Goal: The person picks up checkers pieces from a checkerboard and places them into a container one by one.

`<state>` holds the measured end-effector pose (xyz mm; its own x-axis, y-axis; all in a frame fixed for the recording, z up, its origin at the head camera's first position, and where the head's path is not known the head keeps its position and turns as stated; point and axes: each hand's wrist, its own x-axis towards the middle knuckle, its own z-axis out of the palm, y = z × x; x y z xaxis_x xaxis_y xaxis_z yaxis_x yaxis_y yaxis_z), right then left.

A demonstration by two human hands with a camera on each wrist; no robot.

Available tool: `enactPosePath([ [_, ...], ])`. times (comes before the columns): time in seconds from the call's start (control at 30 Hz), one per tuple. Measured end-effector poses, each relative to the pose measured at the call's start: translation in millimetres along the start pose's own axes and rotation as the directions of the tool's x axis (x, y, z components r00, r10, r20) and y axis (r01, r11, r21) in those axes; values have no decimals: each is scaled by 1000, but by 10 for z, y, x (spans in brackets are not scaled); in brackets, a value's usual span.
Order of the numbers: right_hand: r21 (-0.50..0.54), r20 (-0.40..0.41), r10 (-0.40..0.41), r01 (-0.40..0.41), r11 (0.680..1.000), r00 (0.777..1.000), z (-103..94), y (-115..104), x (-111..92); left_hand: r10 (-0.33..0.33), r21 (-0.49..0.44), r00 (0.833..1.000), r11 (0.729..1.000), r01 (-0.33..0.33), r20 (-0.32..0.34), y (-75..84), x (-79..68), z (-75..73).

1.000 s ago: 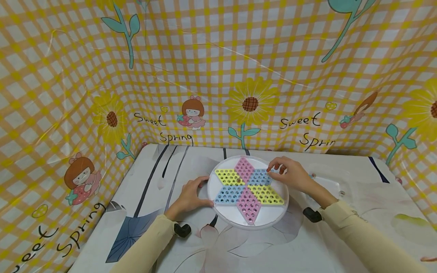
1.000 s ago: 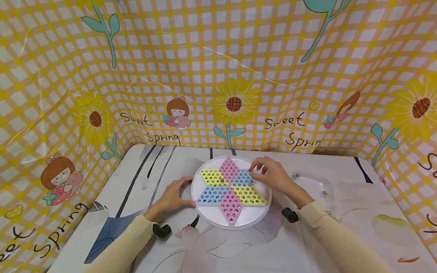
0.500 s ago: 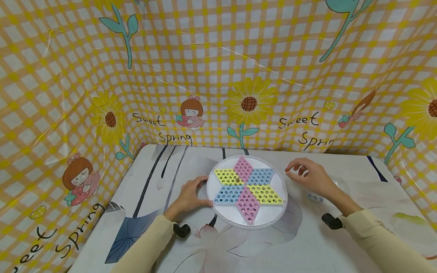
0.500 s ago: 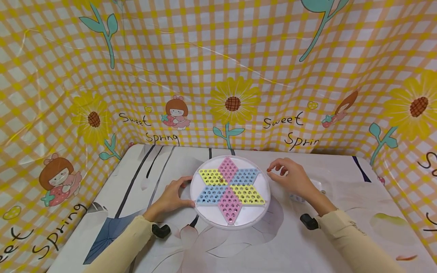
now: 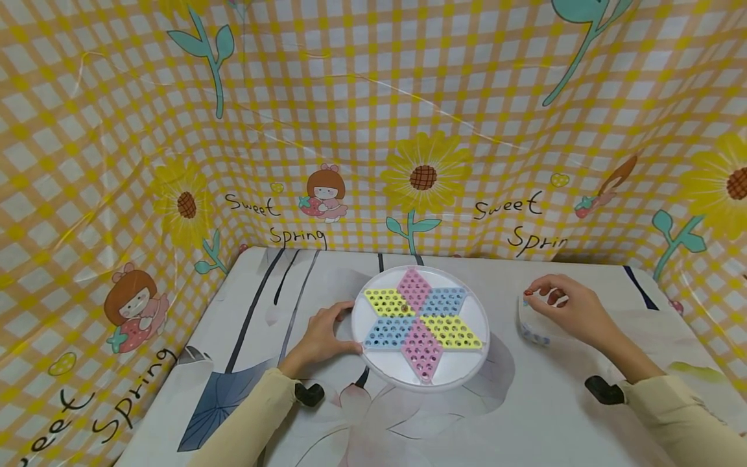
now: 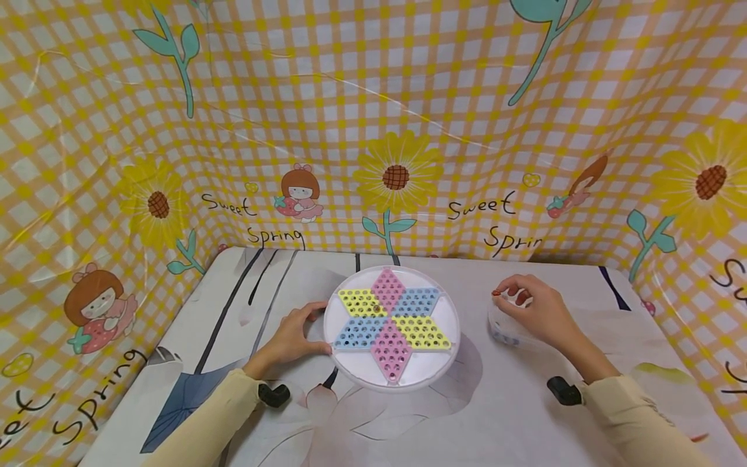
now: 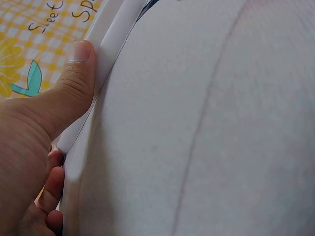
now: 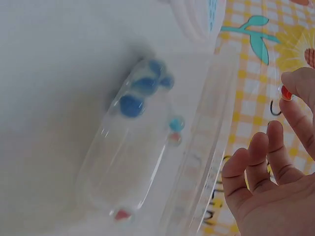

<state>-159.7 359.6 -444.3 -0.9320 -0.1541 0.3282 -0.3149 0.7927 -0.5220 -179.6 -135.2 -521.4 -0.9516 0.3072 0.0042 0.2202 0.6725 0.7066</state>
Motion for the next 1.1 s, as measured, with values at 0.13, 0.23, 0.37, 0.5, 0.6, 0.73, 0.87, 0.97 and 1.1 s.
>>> enactPosePath([
  [0.13,-8,7,23,-23,1000,1000,-56,71,-47,-4,5,1000,1000,4,-4,-16,7,12],
  [0.23,-13,11,32,-32,999,999,-80,86,-62,-3,6,1000,1000,3,-6,-19,10,9],
  [0.37,-11,16,43,-43,999,999,-94,94,-83,-1,5,1000,1000,1,-4,-19,10,6],
  [0.5,-12,6,41,-41,999,999,-91,111,-96,5,4,1000,1000,-5,-2,-23,10,5],
  [0.6,-11,-9,32,-32,999,999,-84,126,-102,3,-1,1000,1000,-3,-2,-21,9,5],
  [0.73,-11,-24,16,-17,1000,1000,-75,150,-99,5,0,1000,1000,-5,-3,-21,4,6],
  [0.87,-14,-28,16,-16,1000,999,-73,177,-96,11,1,1000,1000,-11,0,-26,6,7],
  [0.97,-15,-15,30,-30,999,999,-73,205,-92,9,4,1000,1000,-9,2,-34,10,8],
  [1.1,-14,29,50,-50,999,998,-68,251,-70,17,10,1000,1000,-17,-2,-44,14,13],
])
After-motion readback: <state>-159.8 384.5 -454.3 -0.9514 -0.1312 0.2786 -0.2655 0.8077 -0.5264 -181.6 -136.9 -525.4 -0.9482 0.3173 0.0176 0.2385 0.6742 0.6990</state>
